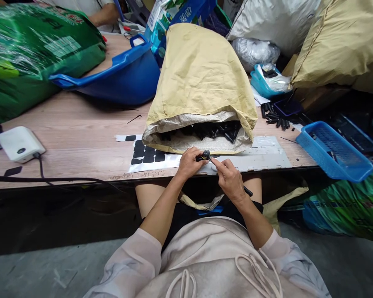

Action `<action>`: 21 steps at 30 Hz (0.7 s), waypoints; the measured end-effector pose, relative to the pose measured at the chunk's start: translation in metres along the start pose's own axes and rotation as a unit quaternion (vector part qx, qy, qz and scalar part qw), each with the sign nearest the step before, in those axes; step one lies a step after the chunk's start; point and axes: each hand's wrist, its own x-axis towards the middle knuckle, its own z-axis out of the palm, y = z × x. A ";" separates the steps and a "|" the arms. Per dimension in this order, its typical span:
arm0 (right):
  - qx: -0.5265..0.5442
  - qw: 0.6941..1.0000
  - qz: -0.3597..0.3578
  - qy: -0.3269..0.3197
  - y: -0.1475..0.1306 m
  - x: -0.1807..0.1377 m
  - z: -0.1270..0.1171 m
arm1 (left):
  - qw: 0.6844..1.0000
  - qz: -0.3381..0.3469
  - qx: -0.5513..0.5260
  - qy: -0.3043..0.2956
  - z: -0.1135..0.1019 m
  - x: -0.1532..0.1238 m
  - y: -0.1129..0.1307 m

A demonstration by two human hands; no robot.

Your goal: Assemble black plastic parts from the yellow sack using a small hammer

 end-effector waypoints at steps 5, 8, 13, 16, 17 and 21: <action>0.043 0.996 0.013 0.072 0.008 -0.001 -0.002 | 1.000 0.005 -0.018 0.012 0.001 -0.001 -0.001; 0.058 0.995 0.016 0.084 0.012 -0.003 -0.003 | 1.000 0.009 -0.016 0.013 0.001 -0.002 -0.002; 0.055 0.996 0.018 0.061 0.014 -0.005 -0.001 | 1.000 0.013 -0.003 0.019 0.001 -0.002 -0.001; 0.049 0.994 0.034 0.087 0.019 -0.001 -0.002 | 1.000 0.020 0.001 0.016 0.001 -0.002 -0.001; 0.039 0.994 0.041 0.095 0.021 0.001 -0.003 | 1.000 0.022 0.001 0.016 0.001 -0.003 -0.002; -0.040 0.990 0.072 0.113 0.035 0.008 -0.004 | 0.999 0.027 0.000 0.024 0.002 -0.003 -0.005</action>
